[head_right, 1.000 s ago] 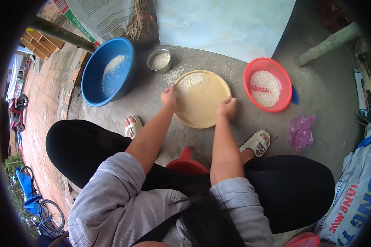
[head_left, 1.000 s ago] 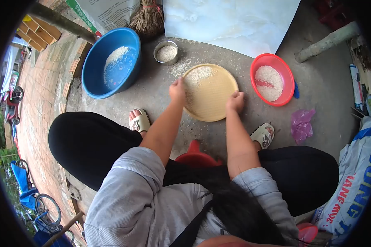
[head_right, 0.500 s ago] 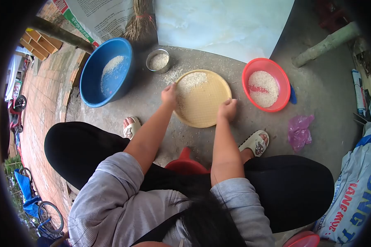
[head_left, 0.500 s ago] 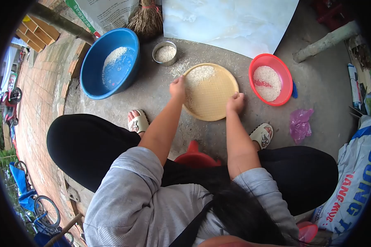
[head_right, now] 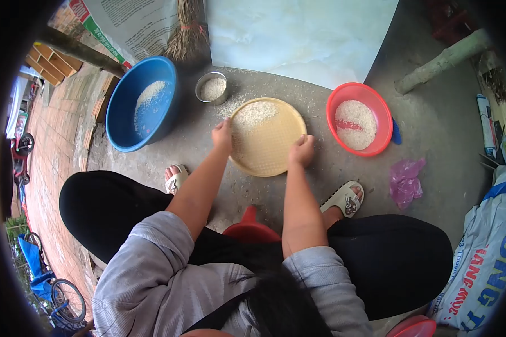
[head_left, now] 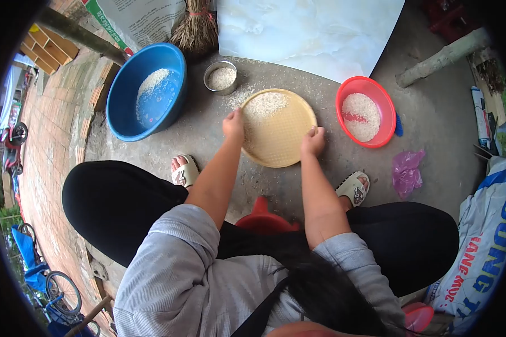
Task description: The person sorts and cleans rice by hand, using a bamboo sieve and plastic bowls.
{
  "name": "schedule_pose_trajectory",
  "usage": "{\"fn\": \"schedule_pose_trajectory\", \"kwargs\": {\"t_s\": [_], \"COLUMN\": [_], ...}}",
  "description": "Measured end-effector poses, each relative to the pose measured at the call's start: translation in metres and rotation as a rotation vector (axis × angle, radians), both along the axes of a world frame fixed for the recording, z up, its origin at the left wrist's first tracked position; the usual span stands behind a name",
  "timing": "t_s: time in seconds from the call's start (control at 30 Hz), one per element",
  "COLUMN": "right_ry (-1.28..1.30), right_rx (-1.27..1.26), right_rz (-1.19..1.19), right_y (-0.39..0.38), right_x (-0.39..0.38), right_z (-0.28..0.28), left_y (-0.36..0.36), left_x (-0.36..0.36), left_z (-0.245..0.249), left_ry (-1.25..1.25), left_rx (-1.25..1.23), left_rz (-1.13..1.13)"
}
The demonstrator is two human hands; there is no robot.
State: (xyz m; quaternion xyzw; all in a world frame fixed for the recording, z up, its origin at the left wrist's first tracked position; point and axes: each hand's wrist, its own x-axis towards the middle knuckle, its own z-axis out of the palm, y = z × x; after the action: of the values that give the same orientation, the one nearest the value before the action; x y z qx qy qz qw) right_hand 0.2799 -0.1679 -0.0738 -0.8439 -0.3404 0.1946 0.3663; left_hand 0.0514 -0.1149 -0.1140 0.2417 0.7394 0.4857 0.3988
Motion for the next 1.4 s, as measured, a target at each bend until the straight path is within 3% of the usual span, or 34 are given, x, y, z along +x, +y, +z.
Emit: {"fn": "schedule_pose_trajectory", "kwargs": {"t_s": [0.13, 0.27, 0.33, 0.47, 0.53, 0.57, 0.63, 0.67, 0.73, 0.83, 1.0, 1.07, 1.1, 1.17, 1.2, 1.23, 1.27, 1.33, 1.37, 1.4], "right_ry": [0.001, -0.07, 0.032, -0.028, -0.076, -0.077, -0.112, -0.112, -0.084, -0.245, -0.46, -0.491, -0.388, -0.285, -0.002, 0.281, 0.283, 1.125, 1.433, 1.439], "right_rx": [-0.007, 0.03, 0.022, 0.0, 0.017, 0.013, -0.022, -0.026, -0.056, 0.0, 0.058, 0.112, 0.171, 0.227, 0.177, 0.123, 0.121, 0.005, 0.018, 0.017], "right_rz": [-0.135, -0.114, -0.071, 0.028, 0.056, 0.051, 0.051, 0.05, 0.01, -0.001, 0.135, 0.212, 0.26, 0.31, 0.293, 0.271, 0.274, 0.06, -0.077, -0.072], "right_y": [-0.009, -0.009, -0.006, -0.002, -0.002, -0.003, -0.003, -0.003, -0.002, 0.0, 0.005, 0.013, 0.02, 0.031, 0.037, 0.043, 0.051, 0.066, 0.072, 0.075], "right_x": [0.031, 0.006, -0.009, -0.019, -0.016, -0.014, -0.012, -0.012, -0.014, -0.017, -0.022, -0.021, -0.021, -0.018, -0.019, -0.02, -0.02, -0.023, -0.024, -0.023], "right_z": [0.004, -0.001, -0.002, -0.003, -0.004, -0.004, -0.007, -0.009, -0.01, -0.01, 0.017, 0.014, 0.009, -0.001, -0.003, -0.003, -0.003, 0.0, 0.0, -0.005], "left_y": [0.003, 0.012, 0.01, 0.006, 0.006, 0.006, 0.004, 0.004, 0.005, 0.001, -0.007, -0.008, -0.007, 0.008, 0.018, 0.025, 0.042, 0.06, 0.065, 0.07], "left_x": [0.052, 0.029, 0.009, -0.007, 0.005, 0.012, 0.03, 0.038, 0.054, 0.074, 0.088, 0.089, 0.092, 0.089, 0.088, 0.089, 0.083, 0.069, 0.065, 0.06], "left_z": [0.038, 0.036, 0.04, 0.032, 0.033, 0.033, 0.044, 0.047, 0.047, 0.035, 0.017, 0.012, 0.012, 0.014, 0.016, 0.027, 0.036, 0.054, 0.067, 0.091], "left_ry": [0.037, 0.05, 0.305, 0.369, 0.678, 0.677, 0.859, 0.858, 0.932, 1.065, 0.985, 0.763, 0.778, 0.701, 0.627, 0.44, 0.063, -0.169, -0.164, -0.141], "left_rx": [0.008, -0.051, -0.113, -0.187, -0.349, -0.351, -0.122, -0.125, 0.221, 0.299, 0.363, 0.37, 0.491, 0.433, 0.378, 0.233, -0.032, 0.172, 0.171, 0.093], "left_rz": [-0.077, -0.124, -0.14, -0.194, -0.235, -0.241, -0.293, -0.296, -0.563, -0.706, -0.728, -0.898, -0.8, -0.743, -0.685, -0.495, -0.454, -0.671, -0.667, -0.96]}}
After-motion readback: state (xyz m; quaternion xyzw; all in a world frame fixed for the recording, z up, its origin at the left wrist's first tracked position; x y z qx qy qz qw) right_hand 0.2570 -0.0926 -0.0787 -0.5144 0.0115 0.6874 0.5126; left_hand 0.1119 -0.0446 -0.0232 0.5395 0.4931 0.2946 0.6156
